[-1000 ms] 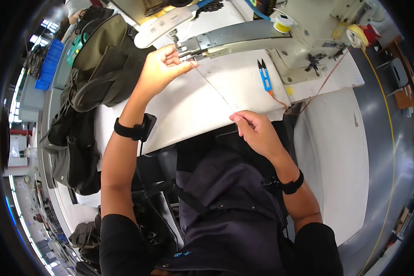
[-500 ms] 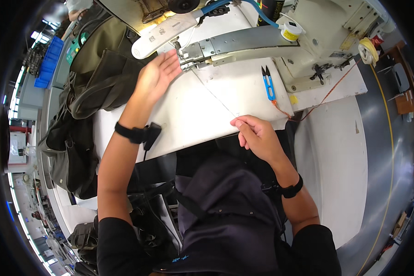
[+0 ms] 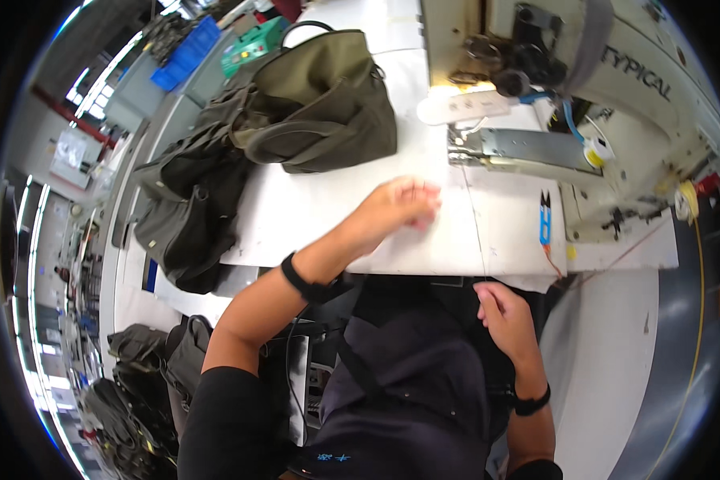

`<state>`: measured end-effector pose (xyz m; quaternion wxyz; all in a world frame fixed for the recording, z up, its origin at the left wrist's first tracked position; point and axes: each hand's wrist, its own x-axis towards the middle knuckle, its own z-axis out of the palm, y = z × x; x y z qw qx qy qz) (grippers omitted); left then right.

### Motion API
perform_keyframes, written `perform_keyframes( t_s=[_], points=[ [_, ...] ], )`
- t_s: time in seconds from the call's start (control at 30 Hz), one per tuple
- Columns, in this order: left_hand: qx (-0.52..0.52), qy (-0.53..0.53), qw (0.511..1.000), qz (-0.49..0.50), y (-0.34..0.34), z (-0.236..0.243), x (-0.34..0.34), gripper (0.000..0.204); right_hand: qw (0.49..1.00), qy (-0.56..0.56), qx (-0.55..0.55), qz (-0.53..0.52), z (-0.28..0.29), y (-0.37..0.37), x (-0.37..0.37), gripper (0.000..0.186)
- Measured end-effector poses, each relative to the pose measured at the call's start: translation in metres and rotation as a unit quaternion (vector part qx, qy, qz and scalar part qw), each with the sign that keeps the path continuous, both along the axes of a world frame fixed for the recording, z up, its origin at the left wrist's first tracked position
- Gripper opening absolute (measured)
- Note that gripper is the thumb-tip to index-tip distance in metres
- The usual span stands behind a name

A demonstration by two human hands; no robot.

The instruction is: The person threads a bobbin by hand, places it into a bobbin case, and inserts it into the sewing machine. They then pull thread from the machine, pick up a bag, and use shears to trim loose threads from the interior lining.

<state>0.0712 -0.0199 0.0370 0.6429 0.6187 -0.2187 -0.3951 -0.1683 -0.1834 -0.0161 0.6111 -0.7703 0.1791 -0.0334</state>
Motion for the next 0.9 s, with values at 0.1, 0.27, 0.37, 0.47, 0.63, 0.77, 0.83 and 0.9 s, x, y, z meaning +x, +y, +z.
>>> perform_keyframes(
  t_s=[0.1,0.27,0.37,0.47,0.63,0.77,0.83,0.9],
  points=[
    [0.061,-0.188,0.980,0.012,0.073,0.001,-0.016,0.022,0.999,0.046,-0.018,-0.020,-0.019,-0.012,-0.025,0.025],
    [0.274,-0.334,0.876,0.215,0.169,0.017,-0.014,0.038,0.989,0.129,-0.072,0.014,-0.043,-0.040,-0.061,0.024],
    [0.233,-0.384,0.848,0.282,0.207,0.023,-0.004,0.038,0.984,0.157,-0.085,0.025,-0.056,-0.039,-0.059,0.023],
    [0.316,-0.527,0.746,0.256,0.231,0.014,0.007,0.035,0.987,0.067,-0.146,0.007,-0.075,-0.027,-0.042,0.026],
    [0.439,-0.604,0.655,0.117,0.232,-0.036,0.008,0.078,0.984,0.084,-0.155,-0.017,-0.093,-0.032,-0.032,0.031],
    [0.493,-0.535,0.680,0.091,0.233,-0.039,0.009,0.090,0.988,0.073,-0.128,-0.052,-0.096,-0.036,-0.031,0.029],
    [0.493,-0.538,0.681,0.060,0.232,-0.028,0.009,0.098,0.986,0.079,-0.142,-0.049,-0.095,-0.035,-0.028,0.028],
    [0.521,-0.491,0.698,0.024,0.232,-0.008,0.013,0.104,0.972,0.134,-0.189,-0.038,-0.095,-0.036,-0.020,0.029]
  ],
)
